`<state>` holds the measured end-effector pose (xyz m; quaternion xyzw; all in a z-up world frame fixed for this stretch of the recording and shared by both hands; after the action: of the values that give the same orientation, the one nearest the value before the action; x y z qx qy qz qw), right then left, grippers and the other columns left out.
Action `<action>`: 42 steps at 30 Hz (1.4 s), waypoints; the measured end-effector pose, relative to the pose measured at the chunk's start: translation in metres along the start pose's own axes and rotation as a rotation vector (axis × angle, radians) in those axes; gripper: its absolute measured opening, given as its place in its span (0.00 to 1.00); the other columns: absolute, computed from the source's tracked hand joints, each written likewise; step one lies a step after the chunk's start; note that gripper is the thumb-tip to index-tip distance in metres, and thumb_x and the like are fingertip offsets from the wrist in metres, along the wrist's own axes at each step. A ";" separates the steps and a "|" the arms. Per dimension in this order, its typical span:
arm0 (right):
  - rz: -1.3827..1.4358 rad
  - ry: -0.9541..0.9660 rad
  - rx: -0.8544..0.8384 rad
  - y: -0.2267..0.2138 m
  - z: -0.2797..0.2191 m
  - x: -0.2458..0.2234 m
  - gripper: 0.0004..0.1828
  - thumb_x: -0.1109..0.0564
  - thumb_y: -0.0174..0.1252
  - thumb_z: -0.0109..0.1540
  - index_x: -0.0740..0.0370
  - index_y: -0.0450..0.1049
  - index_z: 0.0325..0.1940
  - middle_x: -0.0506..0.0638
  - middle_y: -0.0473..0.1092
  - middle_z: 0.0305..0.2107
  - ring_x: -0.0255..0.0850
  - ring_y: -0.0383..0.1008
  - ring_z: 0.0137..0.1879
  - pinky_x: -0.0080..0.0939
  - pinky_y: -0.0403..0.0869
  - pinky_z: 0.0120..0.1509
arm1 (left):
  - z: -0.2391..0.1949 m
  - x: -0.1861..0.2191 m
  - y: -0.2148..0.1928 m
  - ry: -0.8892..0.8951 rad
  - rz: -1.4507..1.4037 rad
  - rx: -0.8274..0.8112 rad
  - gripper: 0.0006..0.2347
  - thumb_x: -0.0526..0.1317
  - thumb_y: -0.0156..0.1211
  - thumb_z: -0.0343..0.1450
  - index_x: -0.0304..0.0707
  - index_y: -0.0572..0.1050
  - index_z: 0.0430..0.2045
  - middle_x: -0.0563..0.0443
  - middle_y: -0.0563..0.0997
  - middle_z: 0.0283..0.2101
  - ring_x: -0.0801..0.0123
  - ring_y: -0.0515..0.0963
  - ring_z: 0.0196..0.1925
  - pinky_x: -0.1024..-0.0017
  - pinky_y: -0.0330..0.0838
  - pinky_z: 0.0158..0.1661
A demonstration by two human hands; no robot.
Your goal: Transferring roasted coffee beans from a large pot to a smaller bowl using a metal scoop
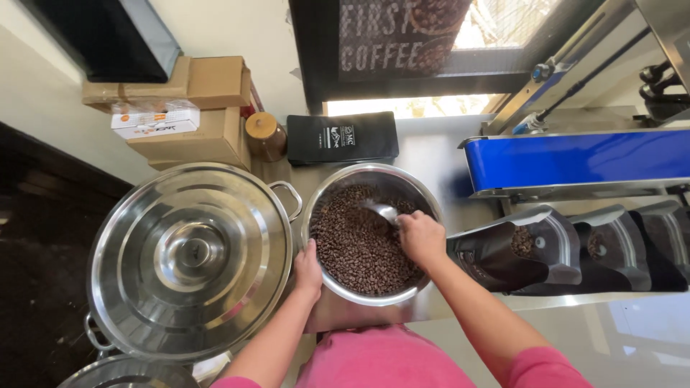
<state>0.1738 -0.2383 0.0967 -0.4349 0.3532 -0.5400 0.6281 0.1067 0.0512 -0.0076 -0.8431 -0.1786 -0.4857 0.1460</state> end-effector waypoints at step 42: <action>-0.068 -0.208 -0.134 -0.001 -0.053 0.012 0.05 0.48 0.58 0.58 0.41 0.76 0.38 0.42 0.69 0.28 0.42 0.77 0.35 0.40 0.75 0.35 | -0.020 -0.031 -0.013 -0.093 0.269 0.065 0.34 0.63 0.43 0.78 0.21 0.74 0.57 0.23 0.75 0.63 0.39 0.69 0.71 0.50 0.60 0.70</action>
<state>0.1272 -0.2585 0.0787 -0.5412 0.3067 -0.4881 0.6123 0.0712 0.0490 -0.0236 -0.8759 -0.0861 -0.4161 0.2288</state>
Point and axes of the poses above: each hand's wrist, its own z-axis towards the middle knuckle, its own y-axis out of the palm, x = y × z, the point moved 6 cm from there along z, towards the middle knuckle
